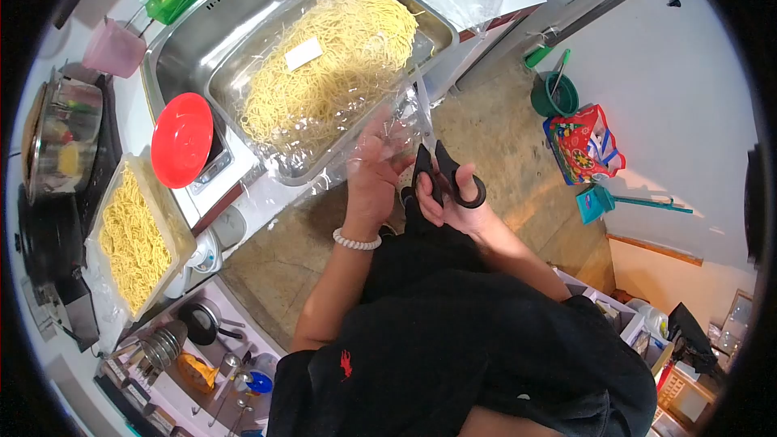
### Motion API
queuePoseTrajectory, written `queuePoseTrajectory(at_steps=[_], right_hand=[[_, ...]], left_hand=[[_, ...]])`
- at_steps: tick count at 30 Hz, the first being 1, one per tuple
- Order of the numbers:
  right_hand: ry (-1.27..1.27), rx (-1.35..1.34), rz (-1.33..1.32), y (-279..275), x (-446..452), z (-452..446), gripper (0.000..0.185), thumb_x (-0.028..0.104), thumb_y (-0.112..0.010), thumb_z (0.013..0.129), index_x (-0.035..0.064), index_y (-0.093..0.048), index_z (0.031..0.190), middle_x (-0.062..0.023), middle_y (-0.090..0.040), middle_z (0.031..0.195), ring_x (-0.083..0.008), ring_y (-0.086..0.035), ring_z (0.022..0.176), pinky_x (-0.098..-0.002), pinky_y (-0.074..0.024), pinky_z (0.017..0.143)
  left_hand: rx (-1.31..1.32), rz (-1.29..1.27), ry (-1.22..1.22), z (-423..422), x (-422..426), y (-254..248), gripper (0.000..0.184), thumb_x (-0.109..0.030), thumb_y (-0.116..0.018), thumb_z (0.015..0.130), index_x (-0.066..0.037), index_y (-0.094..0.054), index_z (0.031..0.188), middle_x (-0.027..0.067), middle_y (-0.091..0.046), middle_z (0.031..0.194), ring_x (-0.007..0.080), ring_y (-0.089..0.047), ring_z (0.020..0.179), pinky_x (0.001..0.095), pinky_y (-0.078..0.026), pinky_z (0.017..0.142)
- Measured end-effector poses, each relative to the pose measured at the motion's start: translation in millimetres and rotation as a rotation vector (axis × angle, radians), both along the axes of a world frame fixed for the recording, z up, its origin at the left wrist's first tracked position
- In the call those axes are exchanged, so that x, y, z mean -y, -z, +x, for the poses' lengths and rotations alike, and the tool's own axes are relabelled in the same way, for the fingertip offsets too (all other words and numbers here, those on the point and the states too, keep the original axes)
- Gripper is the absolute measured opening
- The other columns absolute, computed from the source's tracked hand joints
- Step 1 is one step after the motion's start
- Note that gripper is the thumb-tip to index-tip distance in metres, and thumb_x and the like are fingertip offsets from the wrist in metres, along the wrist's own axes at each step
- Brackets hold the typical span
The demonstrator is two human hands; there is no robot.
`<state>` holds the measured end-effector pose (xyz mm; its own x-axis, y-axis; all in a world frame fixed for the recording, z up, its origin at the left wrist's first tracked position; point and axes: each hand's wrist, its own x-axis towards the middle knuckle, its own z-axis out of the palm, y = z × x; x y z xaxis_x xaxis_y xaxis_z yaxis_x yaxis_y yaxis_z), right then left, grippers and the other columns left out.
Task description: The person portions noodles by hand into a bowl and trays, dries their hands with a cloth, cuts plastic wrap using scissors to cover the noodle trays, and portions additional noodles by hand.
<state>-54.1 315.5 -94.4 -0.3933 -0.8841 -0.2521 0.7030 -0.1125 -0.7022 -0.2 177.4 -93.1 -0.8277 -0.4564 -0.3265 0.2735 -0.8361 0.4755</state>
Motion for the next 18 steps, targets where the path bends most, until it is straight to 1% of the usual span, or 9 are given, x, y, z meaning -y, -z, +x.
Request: queuePoseTrajectory(at_steps=[2, 3, 5, 8, 11, 12, 15, 18], right_hand=[[-0.073, -0.007, -0.007, 3.0, -4.1, 0.4, 0.075, 0.08, -0.048, 0.07, 0.0095, -0.049, 0.096, -0.003, -0.047, 0.064, -0.0154, -0.044, 0.053, -0.0268, -0.0359, 0.05], [-0.113, -0.011, -0.013, 3.8, -5.1, 1.4, 0.076, 0.081, -0.048, 0.07, 0.0096, -0.049, 0.096, -0.003, -0.048, 0.065, -0.0156, -0.044, 0.053, -0.0266, -0.0359, 0.051], [-0.09, 0.01, 0.007, -1.0, -1.0, 7.1, 0.079, 0.083, -0.045, 0.067, 0.008, -0.048, 0.092, -0.0033, -0.046, 0.063, -0.0151, -0.044, 0.053, -0.0265, -0.0374, 0.051], [-0.043, 0.008, -0.025, -8.2, 8.7, 14.7, 0.083, 0.086, -0.041, 0.065, 0.0075, -0.047, 0.09, -0.0038, -0.046, 0.062, -0.0155, -0.045, 0.053, -0.0264, -0.0385, 0.052], [-0.013, 0.011, -0.087, -13.4, 15.9, 15.8, 0.086, 0.089, -0.037, 0.063, 0.0078, -0.047, 0.09, -0.0042, -0.046, 0.063, -0.0164, -0.046, 0.055, -0.0262, -0.0388, 0.054], [-0.007, 0.016, -0.106, -14.3, 17.6, 15.2, 0.087, 0.09, -0.036, 0.063, 0.0078, -0.047, 0.09, -0.0043, -0.046, 0.064, -0.0167, -0.046, 0.055, -0.0262, -0.0389, 0.054], [0.075, -0.005, -0.115, -15.8, 21.2, 11.7, 0.086, 0.09, -0.033, 0.065, 0.0078, -0.046, 0.089, -0.0039, -0.046, 0.064, -0.0168, -0.046, 0.055, -0.0258, -0.0388, 0.054], [0.122, -0.007, -0.105, -21.9, 22.6, 2.5, 0.086, 0.09, -0.03, 0.066, 0.008, -0.046, 0.088, -0.0036, -0.046, 0.064, -0.0168, -0.046, 0.055, -0.0254, -0.0383, 0.055]], left_hand=[[-0.031, 0.0, -0.022, 2.1, 4.9, -10.5, 0.038, -0.021, -0.06, 0.092, -0.004, -0.055, 0.125, -0.0026, -0.062, 0.094, 0.0081, -0.056, 0.076, 0.0246, -0.049, 0.074], [-0.01, -0.094, -0.011, 2.3, 7.0, -3.9, 0.038, -0.021, -0.06, 0.092, -0.005, -0.054, 0.126, -0.0031, -0.061, 0.093, 0.007, -0.055, 0.075, 0.0237, -0.049, 0.073], [0.032, -0.28, 0.009, -0.9, 11.1, 15.8, 0.039, -0.02, -0.059, 0.093, -0.005, -0.053, 0.128, -0.004, -0.06, 0.09, 0.0048, -0.054, 0.072, 0.0219, -0.049, 0.071], [0.087, -0.244, -0.07, -1.8, 1.6, 3.6, 0.041, -0.021, -0.058, 0.093, -0.004, -0.051, 0.13, -0.0054, -0.056, 0.082, 0.0027, -0.052, 0.069, 0.0176, -0.045, 0.063], [0.244, -0.43, -0.002, 6.1, -5.1, -16.2, 0.041, -0.018, -0.056, 0.094, -0.004, -0.049, 0.132, -0.0022, -0.053, 0.072, 0.0076, -0.051, 0.062, 0.0193, -0.046, 0.057], [0.175, -0.372, -0.045, 3.2, -8.5, -11.1, 0.045, -0.02, -0.054, 0.095, -0.004, -0.044, 0.136, -0.0007, -0.055, 0.073, 0.0069, -0.052, 0.061, 0.0182, -0.044, 0.052], [0.133, -0.339, 0.026, 11.4, -11.9, -6.1, 0.044, -0.019, -0.056, 0.095, -0.001, -0.047, 0.134, -0.0063, -0.049, 0.074, 0.0013, -0.044, 0.065, 0.0141, -0.036, 0.055], [0.074, -0.287, -0.033, 12.4, -17.4, 0.1, 0.044, -0.017, -0.053, 0.096, 0.0, -0.044, 0.135, -0.005, -0.049, 0.076, 0.003, -0.044, 0.065, 0.016, -0.038, 0.057]])
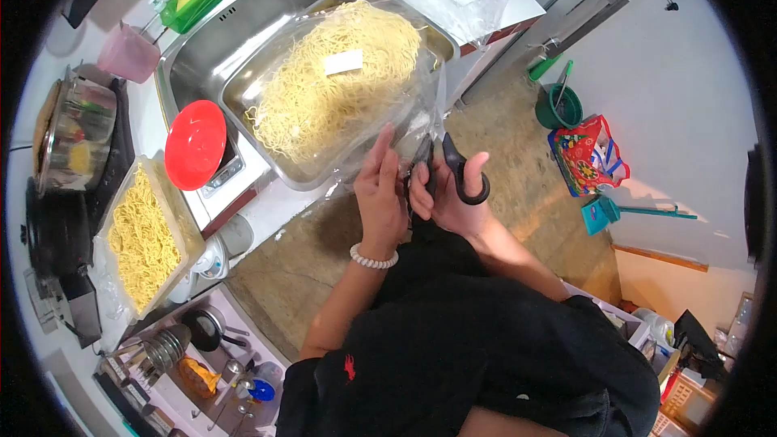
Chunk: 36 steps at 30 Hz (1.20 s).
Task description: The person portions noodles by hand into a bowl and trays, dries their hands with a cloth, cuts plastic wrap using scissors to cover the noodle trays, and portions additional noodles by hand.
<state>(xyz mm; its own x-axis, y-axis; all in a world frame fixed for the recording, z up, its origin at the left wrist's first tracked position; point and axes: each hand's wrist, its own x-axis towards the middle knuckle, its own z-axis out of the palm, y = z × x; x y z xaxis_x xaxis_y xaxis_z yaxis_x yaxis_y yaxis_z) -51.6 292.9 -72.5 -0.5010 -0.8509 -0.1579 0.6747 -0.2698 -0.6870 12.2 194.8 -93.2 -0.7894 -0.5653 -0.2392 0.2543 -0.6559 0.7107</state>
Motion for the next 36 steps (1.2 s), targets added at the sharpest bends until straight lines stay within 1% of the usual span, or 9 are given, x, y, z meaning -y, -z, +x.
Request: queuePoseTrajectory(at_steps=[12, 18, 23, 25, 27, 29, 31, 33, 36], right_hand=[[0.076, -0.087, 0.04, -4.4, -0.9, -28.4, 0.084, 0.088, -0.025, 0.07, 0.0099, -0.048, 0.09, -0.0038, -0.045, 0.065, -0.0173, -0.044, 0.057, -0.0278, -0.036, 0.056], [0.075, -0.176, -0.072, -2.4, -3.5, -45.2, 0.077, 0.081, -0.027, 0.078, 0.0077, -0.048, 0.091, -0.0057, -0.047, 0.065, -0.0187, -0.045, 0.058, -0.0293, -0.0376, 0.056], [-0.028, -0.284, -0.023, -19.5, -19.1, -61.2, 0.069, 0.074, -0.038, 0.082, 0.0061, -0.048, 0.087, -0.0054, -0.048, 0.063, -0.0178, -0.049, 0.06, -0.0303, -0.0406, 0.056], [-0.124, -0.307, -0.044, -16.9, -27.4, -64.0, 0.065, 0.071, -0.043, 0.083, 0.0061, -0.046, 0.08, -0.0076, -0.049, 0.066, -0.0173, -0.051, 0.06, -0.0296, -0.0426, 0.054], [-0.201, -0.376, -0.042, -20.3, -27.9, -60.1, 0.064, 0.07, -0.046, 0.082, 0.0063, -0.045, 0.076, -0.0087, -0.05, 0.067, -0.0176, -0.052, 0.058, -0.0289, -0.0432, 0.052], [-0.244, -0.378, -0.029, -23.5, -26.4, -52.5, 0.064, 0.07, -0.052, 0.079, 0.0065, -0.044, 0.072, -0.0099, -0.05, 0.07, -0.0184, -0.053, 0.055, -0.0282, -0.043, 0.047], [-0.317, -0.388, -0.042, -28.2, -24.8, -47.7, 0.065, 0.07, -0.054, 0.078, 0.0066, -0.043, 0.072, -0.0102, -0.05, 0.072, -0.0185, -0.053, 0.055, -0.0284, -0.0426, 0.046], [-0.35, -0.398, -0.053, -36.6, -23.5, -44.6, 0.068, 0.071, -0.057, 0.075, 0.0052, -0.043, 0.074, -0.0106, -0.05, 0.073, -0.0183, -0.053, 0.056, -0.0284, -0.0427, 0.046], [-0.365, -0.36, -0.061, -44.0, -24.8, -40.9, 0.073, 0.073, -0.06, 0.071, 0.0021, -0.046, 0.08, -0.0097, -0.05, 0.073, -0.0173, -0.052, 0.055, -0.027, -0.0414, 0.046]], left_hand=[[-0.183, 0.121, 0.018, 11.2, -5.6, 2.6, 0.043, -0.008, -0.049, 0.097, 0.004, -0.038, 0.137, -0.0024, -0.052, 0.085, 0.0058, -0.044, 0.072, 0.0208, -0.041, 0.07], [-0.104, 0.11, 0.276, 29.8, -2.1, 19.3, 0.042, -0.014, -0.051, 0.096, 0.002, -0.044, 0.134, 0.0004, -0.058, 0.089, 0.0094, -0.055, 0.083, 0.0252, -0.045, 0.081], [-0.081, -1.001, 1.341, 68.9, 53.5, -35.5, 0.037, -0.021, -0.057, 0.092, -0.002, -0.055, 0.124, 0.0113, -0.061, 0.115, 0.0219, -0.058, 0.107, 0.0332, -0.044, 0.093], [-0.133, -0.951, 1.295, 64.5, 81.7, -104.5, 0.04, -0.016, -0.067, 0.083, -0.003, -0.059, 0.121, 0.0133, -0.063, 0.111, 0.0257, -0.059, 0.104, 0.0323, -0.045, 0.091], [-0.104, -1.044, 0.877, 55.4, 105.7, -151.3, 0.048, -0.011, -0.075, 0.073, -0.004, -0.059, 0.118, 0.0127, -0.063, 0.113, 0.0273, -0.059, 0.106, 0.0345, -0.045, 0.092], [0.121, -1.576, 0.146, 28.2, 117.5, -154.1, 0.064, -0.009, -0.081, 0.062, -0.005, -0.056, 0.121, 0.0127, -0.06, 0.118, 0.0275, -0.056, 0.112, 0.0358, -0.043, 0.096], [-0.061, -1.607, 0.027, -24.0, 131.2, -178.4, 0.076, -0.014, -0.084, 0.057, -0.006, -0.052, 0.125, 0.0146, -0.055, 0.125, 0.0276, -0.052, 0.117, 0.0358, -0.039, 0.101], [-0.018, -1.657, 0.163, -55.8, 152.0, -179.3, 0.083, -0.019, -0.087, 0.055, -0.006, -0.049, 0.127, 0.0141, -0.053, 0.128, 0.0257, -0.047, 0.123, 0.0356, -0.036, 0.104], [-0.1, -1.378, 0.623, -77.8, 160.6, -181.2, 0.077, -0.01, -0.084, 0.056, -0.007, -0.051, 0.125, 0.0035, -0.058, 0.102, 0.0159, -0.054, 0.105, 0.0298, -0.038, 0.098]])
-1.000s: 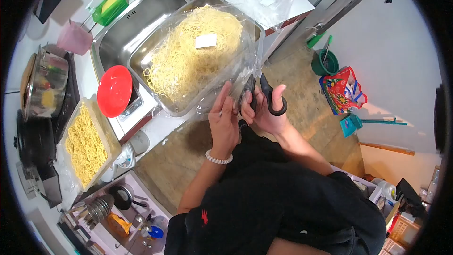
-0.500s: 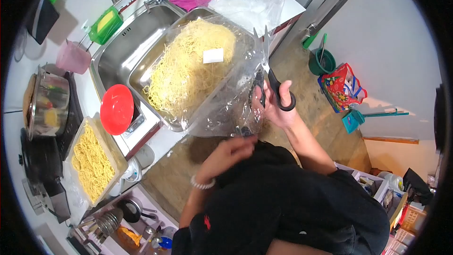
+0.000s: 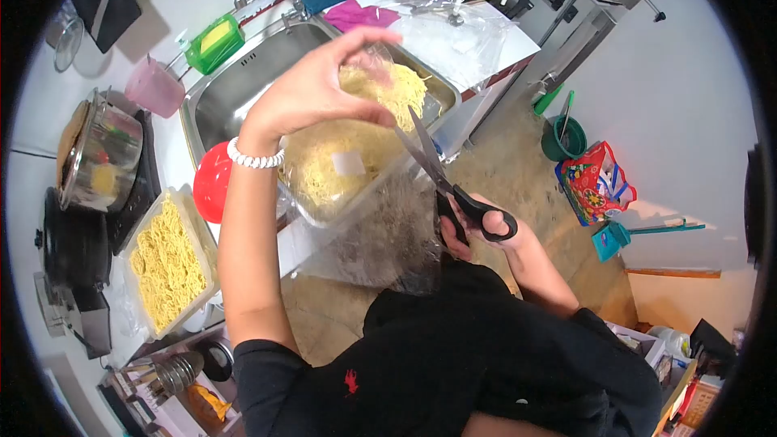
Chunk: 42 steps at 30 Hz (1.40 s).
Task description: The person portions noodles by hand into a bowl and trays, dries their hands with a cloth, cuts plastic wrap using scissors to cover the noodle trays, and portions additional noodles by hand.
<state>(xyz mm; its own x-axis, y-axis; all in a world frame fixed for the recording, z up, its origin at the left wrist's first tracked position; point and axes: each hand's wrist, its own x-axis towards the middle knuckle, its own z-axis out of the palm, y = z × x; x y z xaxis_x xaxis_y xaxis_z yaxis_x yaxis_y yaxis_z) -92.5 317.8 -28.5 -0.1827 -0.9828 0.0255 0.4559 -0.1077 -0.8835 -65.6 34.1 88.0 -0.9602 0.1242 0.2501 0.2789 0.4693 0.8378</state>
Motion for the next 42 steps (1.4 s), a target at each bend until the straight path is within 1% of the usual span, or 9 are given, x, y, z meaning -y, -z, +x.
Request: queuePoseTrajectory(at_steps=[1, 2, 5, 9, 10, 14, 28, 38, 42], right_hand=[[0.018, 0.004, -0.001, -2.4, -2.3, 0.8, 0.074, 0.073, -0.061, 0.07, 0.0011, -0.047, 0.082, -0.0092, -0.05, 0.072, -0.0167, -0.052, 0.055, -0.0266, -0.0412, 0.046], [0.038, 0.011, -0.004, -4.7, -4.6, 1.7, 0.076, 0.073, -0.061, 0.07, 0.0001, -0.049, 0.083, -0.0087, -0.051, 0.071, -0.0161, -0.052, 0.055, -0.0263, -0.041, 0.047], [0.051, 0.029, -0.014, 0.0, -10.4, 0.7, 0.082, 0.076, -0.062, 0.067, -0.0028, -0.052, 0.089, -0.0062, -0.052, 0.065, -0.0136, -0.052, 0.054, -0.0249, -0.0401, 0.048], [0.07, 0.022, -0.033, -3.1, -14.2, -2.9, 0.083, 0.078, -0.061, 0.065, -0.0016, -0.052, 0.088, -0.0053, -0.052, 0.063, -0.0134, -0.052, 0.053, -0.0243, -0.0397, 0.048], [0.067, 0.02, -0.04, -3.3, -14.9, -5.4, 0.084, 0.079, -0.061, 0.064, -0.0013, -0.053, 0.088, -0.0051, -0.052, 0.062, -0.0133, -0.052, 0.052, -0.0241, -0.0397, 0.048], [0.034, 0.024, -0.068, -5.1, -20.3, -15.3, 0.085, 0.079, -0.064, 0.06, -0.0004, -0.053, 0.088, -0.0043, -0.053, 0.063, -0.0128, -0.052, 0.052, -0.0235, -0.0395, 0.047], [0.041, 0.117, -0.207, -1.7, -13.4, -25.9, 0.073, 0.072, -0.066, 0.066, 0.0019, -0.054, 0.081, -0.0015, -0.052, 0.055, -0.0091, -0.05, 0.044, -0.0209, -0.037, 0.039], [-0.008, 0.038, -0.147, -6.8, -12.8, -50.3, 0.059, 0.061, -0.068, 0.074, 0.004, -0.053, 0.075, 0.0006, -0.05, 0.05, -0.0063, -0.047, 0.039, -0.0185, -0.0337, 0.036], [-0.035, 0.018, -0.163, -11.8, -6.8, -50.2, 0.06, 0.063, -0.065, 0.075, 0.0046, -0.054, 0.077, 0.0007, -0.051, 0.053, -0.0064, -0.048, 0.042, -0.0189, -0.0342, 0.038]], left_hand=[[0.131, 0.034, 0.076, -4.3, -1.3, -2.9, 0.077, -0.006, -0.083, 0.055, -0.007, -0.051, 0.125, 0.0007, -0.059, 0.092, 0.0136, -0.054, 0.102, 0.0287, -0.039, 0.096], [0.191, 0.015, 0.064, -6.5, -4.5, -3.1, 0.062, -0.004, -0.083, 0.057, -0.006, -0.057, 0.114, -0.0057, -0.05, 0.07, 0.0075, -0.054, 0.078, 0.0225, -0.044, 0.079], [0.337, -0.033, -0.004, -8.5, -14.8, -11.3, 0.051, -0.001, -0.082, 0.057, -0.005, -0.062, 0.103, -0.007, -0.047, 0.063, 0.0047, -0.047, 0.06, 0.018, -0.043, 0.066], [0.356, 0.103, 0.119, -15.6, -33.1, -8.2, 0.024, 0.004, -0.076, 0.066, -0.001, -0.065, 0.087, -0.0038, -0.058, 0.065, 0.0048, -0.057, 0.062, 0.0194, -0.046, 0.061], [0.342, 0.159, 0.142, -14.3, -40.4, -12.0, 0.014, -0.008, -0.079, 0.069, -0.003, -0.069, 0.078, -0.0041, -0.056, 0.064, 0.0029, -0.046, 0.059, 0.021, -0.037, 0.055], [0.44, 0.184, 0.159, -18.4, -49.9, -21.9, 0.007, -0.005, -0.074, 0.073, 0.001, -0.07, 0.076, 0.0026, -0.067, 0.072, 0.0058, -0.057, 0.066, 0.0209, -0.046, 0.064], [0.459, 0.109, 0.231, -32.3, -58.2, -16.5, 0.015, 0.0, -0.076, 0.07, 0.004, -0.067, 0.081, 0.0087, -0.069, 0.075, 0.0113, -0.064, 0.068, 0.0239, -0.049, 0.065], [0.294, 0.27, -0.162, -14.1, -35.1, -46.3, 0.024, -0.003, -0.082, 0.064, -0.003, -0.065, 0.081, -0.001, -0.064, 0.074, 0.0056, -0.056, 0.066, 0.0196, -0.043, 0.061], [0.262, 0.038, -0.072, -16.1, -42.4, -41.3, 0.024, -0.002, -0.081, 0.065, 0.0, -0.067, 0.084, 0.0023, -0.065, 0.072, 0.0065, -0.057, 0.062, 0.0184, -0.044, 0.058]])
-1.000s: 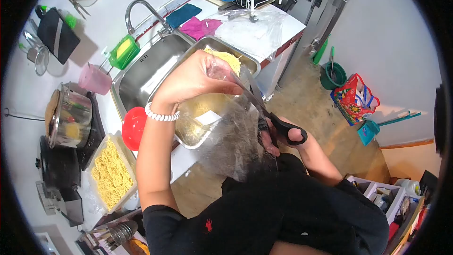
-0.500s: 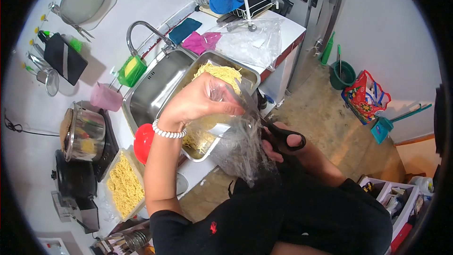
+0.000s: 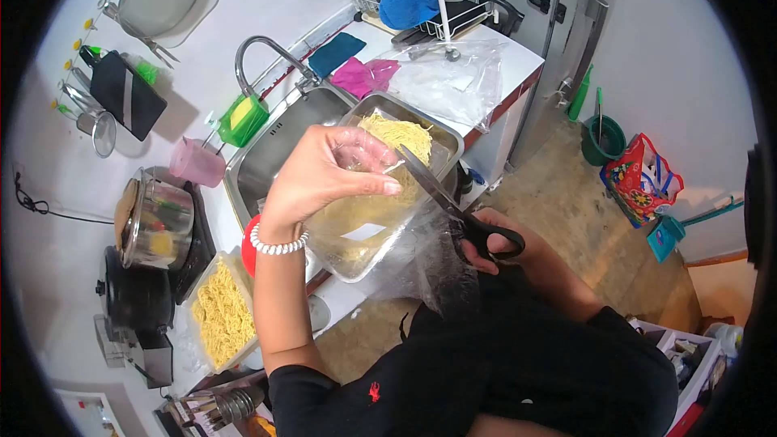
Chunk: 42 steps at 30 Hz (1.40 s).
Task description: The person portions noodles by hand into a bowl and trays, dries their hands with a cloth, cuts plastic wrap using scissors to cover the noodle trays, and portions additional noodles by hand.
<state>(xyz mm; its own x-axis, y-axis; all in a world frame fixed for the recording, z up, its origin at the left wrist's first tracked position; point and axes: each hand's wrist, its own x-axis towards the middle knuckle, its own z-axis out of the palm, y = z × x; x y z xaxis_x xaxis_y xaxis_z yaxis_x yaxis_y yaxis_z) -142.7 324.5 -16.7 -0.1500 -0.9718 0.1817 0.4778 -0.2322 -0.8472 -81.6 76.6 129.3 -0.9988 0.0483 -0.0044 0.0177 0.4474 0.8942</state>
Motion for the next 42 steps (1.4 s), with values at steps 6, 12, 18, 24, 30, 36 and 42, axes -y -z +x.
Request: queuePoseTrajectory(at_steps=[6, 12, 18, 24, 30, 36, 42], right_hand=[[-0.04, -0.076, -0.059, -1.3, 3.3, -7.2, 0.066, 0.07, -0.058, 0.075, 0.0042, -0.054, 0.08, 0.0005, -0.051, 0.056, -0.0074, -0.05, 0.048, -0.0199, -0.0358, 0.045], [-0.123, -0.066, -0.069, -4.8, 4.3, -16.1, 0.067, 0.07, -0.058, 0.076, 0.0035, -0.054, 0.082, -0.0011, -0.052, 0.058, -0.0086, -0.05, 0.05, -0.0208, -0.0361, 0.046], [-0.096, -0.047, -0.082, -7.1, 6.4, -17.2, 0.069, 0.071, -0.059, 0.074, 0.0032, -0.053, 0.085, -0.0014, -0.052, 0.061, -0.0094, -0.05, 0.052, -0.0214, -0.0369, 0.049], [-0.174, 0.04, -0.131, -2.2, 11.1, -19.2, 0.073, 0.071, -0.063, 0.071, 0.0007, -0.053, 0.089, -0.0038, -0.053, 0.069, -0.0106, -0.053, 0.058, -0.0228, -0.0394, 0.051], [-0.206, 0.103, -0.147, 1.1, 13.5, -20.2, 0.076, 0.071, -0.065, 0.068, -0.0003, -0.053, 0.09, -0.0048, -0.053, 0.071, -0.0114, -0.053, 0.056, -0.022, -0.0398, 0.049], [0.035, 0.302, -0.187, -0.1, 20.9, -16.8, 0.077, 0.075, -0.061, 0.068, 0.0016, -0.054, 0.09, -0.0032, -0.052, 0.065, -0.0114, -0.052, 0.053, -0.0214, -0.0388, 0.046], [0.284, 0.041, -0.133, -19.2, 2.5, -46.7, 0.069, 0.072, -0.056, 0.076, 0.0037, -0.053, 0.088, -0.0022, -0.052, 0.065, -0.0112, -0.051, 0.053, -0.0219, -0.0382, 0.048]], left_hand=[[0.158, 0.157, 0.009, -1.2, 0.6, 1.8, 0.01, -0.002, -0.076, 0.074, 0.003, -0.069, 0.08, 0.0068, -0.069, 0.077, 0.0072, -0.062, 0.068, 0.0201, -0.048, 0.062], [0.073, 0.078, 0.01, -5.9, 0.2, -0.4, 0.011, -0.004, -0.076, 0.074, 0.003, -0.069, 0.08, 0.0059, -0.068, 0.076, 0.0063, -0.061, 0.068, 0.0195, -0.048, 0.063], [0.184, 0.1, 0.008, -13.4, -10.6, -3.1, 0.015, -0.005, -0.08, 0.069, 0.002, -0.069, 0.077, 0.0033, -0.067, 0.069, 0.0051, -0.055, 0.057, 0.0202, -0.043, 0.055], [0.234, -0.053, 0.104, -16.9, -13.8, -2.2, 0.018, -0.006, -0.081, 0.068, 0.005, -0.069, 0.077, 0.0053, -0.067, 0.069, 0.0058, -0.059, 0.062, 0.0195, -0.045, 0.057], [0.268, 0.093, 0.077, -13.5, -18.9, 5.2, 0.019, -0.006, -0.083, 0.066, 0.004, -0.068, 0.071, 0.0066, -0.068, 0.069, 0.0077, -0.057, 0.06, 0.0215, -0.043, 0.056], [0.349, -0.049, 0.333, -14.5, -37.1, 18.1, 0.012, -0.006, -0.078, 0.069, 0.0, -0.069, 0.073, 0.0075, -0.07, 0.073, 0.0072, -0.061, 0.066, 0.0245, -0.047, 0.06], [0.397, -0.011, 0.189, -7.5, -28.7, 33.7, 0.012, -0.008, -0.077, 0.072, -0.002, -0.068, 0.08, 0.0016, -0.067, 0.074, 0.0068, -0.061, 0.068, 0.022, -0.047, 0.062]])
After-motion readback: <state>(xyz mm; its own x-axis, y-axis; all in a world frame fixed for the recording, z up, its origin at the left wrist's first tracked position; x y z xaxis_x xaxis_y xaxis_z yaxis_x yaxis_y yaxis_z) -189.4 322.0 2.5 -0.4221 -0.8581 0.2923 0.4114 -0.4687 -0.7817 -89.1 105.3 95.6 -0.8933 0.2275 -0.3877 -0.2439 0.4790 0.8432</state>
